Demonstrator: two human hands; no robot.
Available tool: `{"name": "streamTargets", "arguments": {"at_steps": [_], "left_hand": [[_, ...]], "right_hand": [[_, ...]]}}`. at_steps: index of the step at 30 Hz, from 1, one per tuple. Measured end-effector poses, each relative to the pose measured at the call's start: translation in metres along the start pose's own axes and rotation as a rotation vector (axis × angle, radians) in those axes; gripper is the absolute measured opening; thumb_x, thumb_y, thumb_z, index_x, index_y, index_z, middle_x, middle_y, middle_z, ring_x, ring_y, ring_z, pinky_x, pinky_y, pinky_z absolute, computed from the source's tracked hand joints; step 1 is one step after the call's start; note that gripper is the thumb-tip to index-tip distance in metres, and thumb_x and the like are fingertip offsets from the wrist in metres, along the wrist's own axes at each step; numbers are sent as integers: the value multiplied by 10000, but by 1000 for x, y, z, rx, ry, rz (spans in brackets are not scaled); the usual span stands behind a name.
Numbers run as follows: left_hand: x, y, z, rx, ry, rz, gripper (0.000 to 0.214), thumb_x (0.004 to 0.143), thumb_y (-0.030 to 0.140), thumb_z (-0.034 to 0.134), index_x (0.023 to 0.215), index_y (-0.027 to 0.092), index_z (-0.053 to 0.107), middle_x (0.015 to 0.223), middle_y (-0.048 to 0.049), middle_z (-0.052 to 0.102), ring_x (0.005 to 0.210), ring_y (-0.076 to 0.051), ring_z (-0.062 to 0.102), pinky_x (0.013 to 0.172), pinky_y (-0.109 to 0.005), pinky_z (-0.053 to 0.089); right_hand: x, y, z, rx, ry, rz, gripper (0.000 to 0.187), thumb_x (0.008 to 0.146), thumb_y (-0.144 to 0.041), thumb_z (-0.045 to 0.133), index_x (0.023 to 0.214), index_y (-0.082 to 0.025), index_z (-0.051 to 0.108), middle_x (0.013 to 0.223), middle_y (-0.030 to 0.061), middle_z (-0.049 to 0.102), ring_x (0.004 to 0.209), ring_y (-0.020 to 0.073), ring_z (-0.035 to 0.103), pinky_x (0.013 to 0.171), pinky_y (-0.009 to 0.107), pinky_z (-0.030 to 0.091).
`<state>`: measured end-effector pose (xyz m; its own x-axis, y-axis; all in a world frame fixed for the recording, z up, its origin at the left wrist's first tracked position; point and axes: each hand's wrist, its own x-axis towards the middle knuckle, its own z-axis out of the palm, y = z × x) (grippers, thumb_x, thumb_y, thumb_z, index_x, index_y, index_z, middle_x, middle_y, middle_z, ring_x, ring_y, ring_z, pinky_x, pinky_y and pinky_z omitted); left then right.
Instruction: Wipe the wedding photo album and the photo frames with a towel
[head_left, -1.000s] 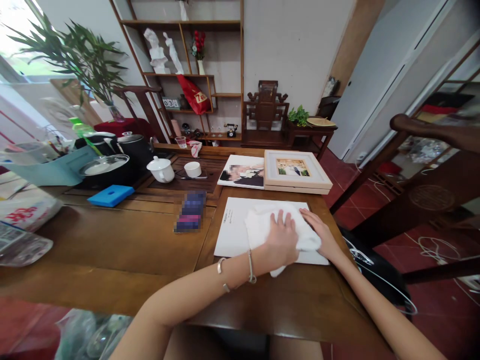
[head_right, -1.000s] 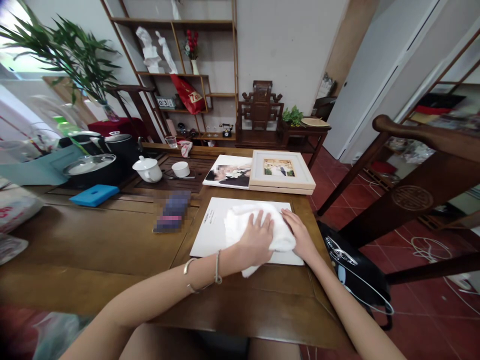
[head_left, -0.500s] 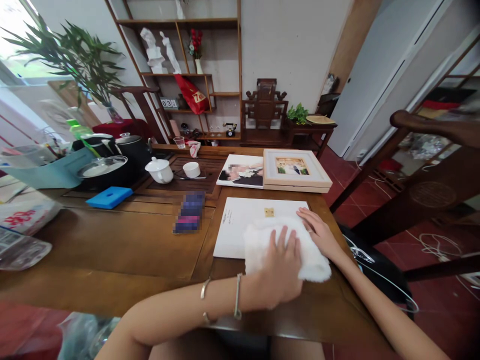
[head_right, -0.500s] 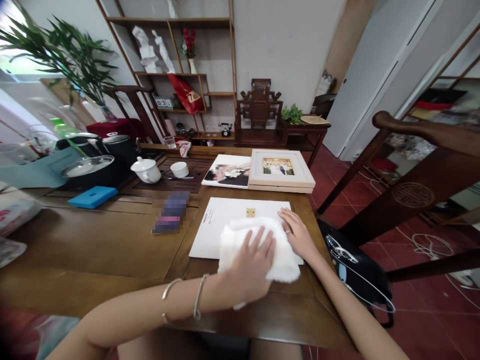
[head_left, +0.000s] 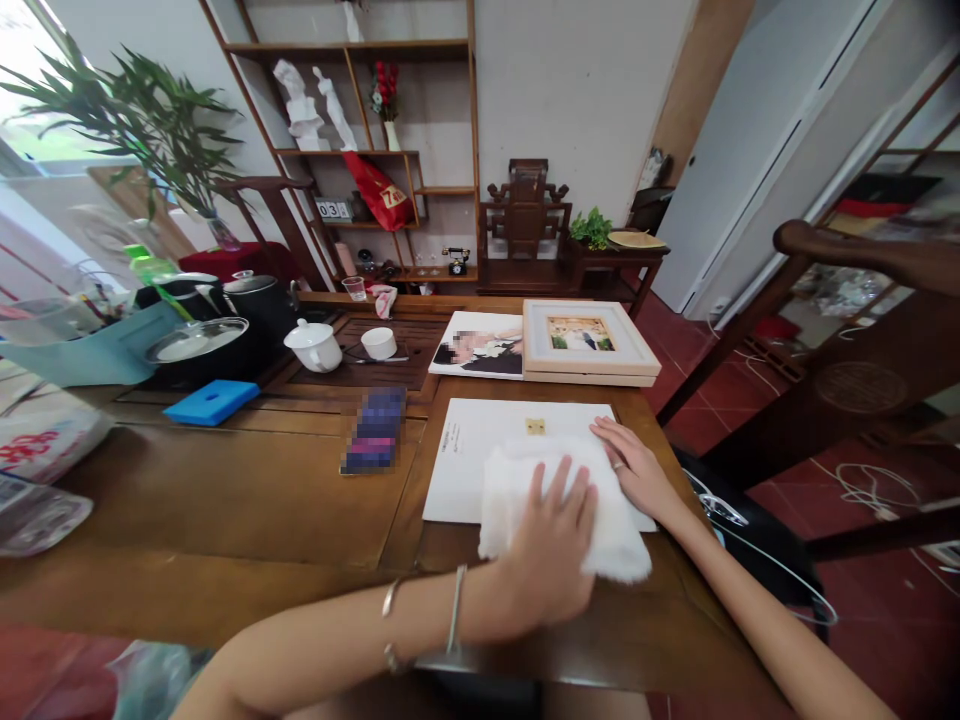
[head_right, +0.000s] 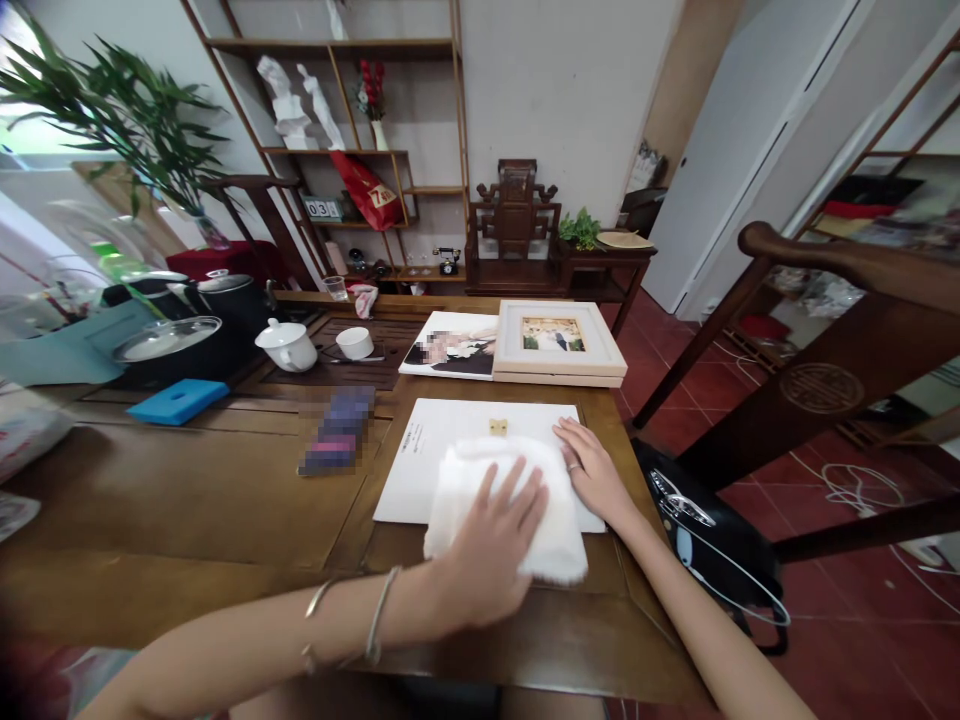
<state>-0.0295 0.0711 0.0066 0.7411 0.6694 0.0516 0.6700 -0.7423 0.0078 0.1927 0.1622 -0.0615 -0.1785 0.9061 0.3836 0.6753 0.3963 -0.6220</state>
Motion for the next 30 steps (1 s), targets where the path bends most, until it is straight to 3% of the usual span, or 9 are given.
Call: {"name": "streamTargets", "arguments": {"at_steps": [3,5,9,12,16,19,26,28,30], "left_hand": [[-30,16,-3,-74,16,92,791,893,487,487,1524,51,293,1616,-171,200,1505,-370,52,1209,-562,82],[-30,6,-3,-127,20,101,772,893,473,496,1538,109,279,1628,-118,195,1511,-334,65,1216,-534,86],[10,-50,0,-176,34,-47,693,911,438,504,1539,234,294,1625,-34,230,1511,-288,122,1217,-531,69],[42,-95,1,-145,51,-172,618,961,418,442,1535,236,303,1616,-22,255,1506,-252,158,1218,-492,106],[49,-125,3,-72,81,-272,590,973,371,420,1528,199,319,1609,-49,275,1498,-268,181,1212,-496,119],[27,-114,6,-58,32,-222,649,928,320,472,1540,214,285,1629,-52,213,1508,-297,122,1198,-564,86],[-63,-39,1,-93,-11,-47,840,829,287,523,1580,253,148,1652,-25,52,1515,-330,-2,1189,-613,26],[-74,-35,-1,-104,-23,-29,850,828,289,518,1582,278,125,1650,-2,56,1517,-312,19,1200,-585,28],[-70,-45,0,-121,-13,-48,830,836,283,508,1577,310,136,1648,22,74,1519,-287,50,1209,-558,36]], "right_hand": [[0,-3,0,-8,-6,16,379,952,-344,440,1239,-233,662,1406,116,579,1355,270,484,1163,542,339],[0,-3,-1,-7,-1,12,381,952,-344,443,1248,-237,657,1401,113,584,1349,268,491,1159,539,347],[0,-2,-1,1,15,-22,377,951,-341,445,1241,-232,660,1372,118,608,1336,274,503,1149,548,356],[0,-3,-1,3,21,-21,370,949,-336,452,1239,-238,661,1372,114,609,1334,275,507,1144,555,359],[0,-5,-1,-12,17,2,372,947,-331,449,1239,-239,662,1375,111,606,1326,276,517,1138,558,370],[0,-5,-1,-30,11,4,385,949,-330,442,1247,-217,658,1383,120,598,1336,274,508,1145,545,369],[-2,-9,0,-61,41,9,371,940,-318,454,1221,-216,675,1380,120,602,1302,272,539,1124,530,404],[-1,-10,-1,-74,51,11,356,934,-311,465,1184,-207,696,1357,124,620,1274,275,563,1111,520,423],[-1,-12,-2,-79,62,0,343,925,-303,478,1153,-197,711,1305,131,655,1241,281,587,1095,517,441]]}}
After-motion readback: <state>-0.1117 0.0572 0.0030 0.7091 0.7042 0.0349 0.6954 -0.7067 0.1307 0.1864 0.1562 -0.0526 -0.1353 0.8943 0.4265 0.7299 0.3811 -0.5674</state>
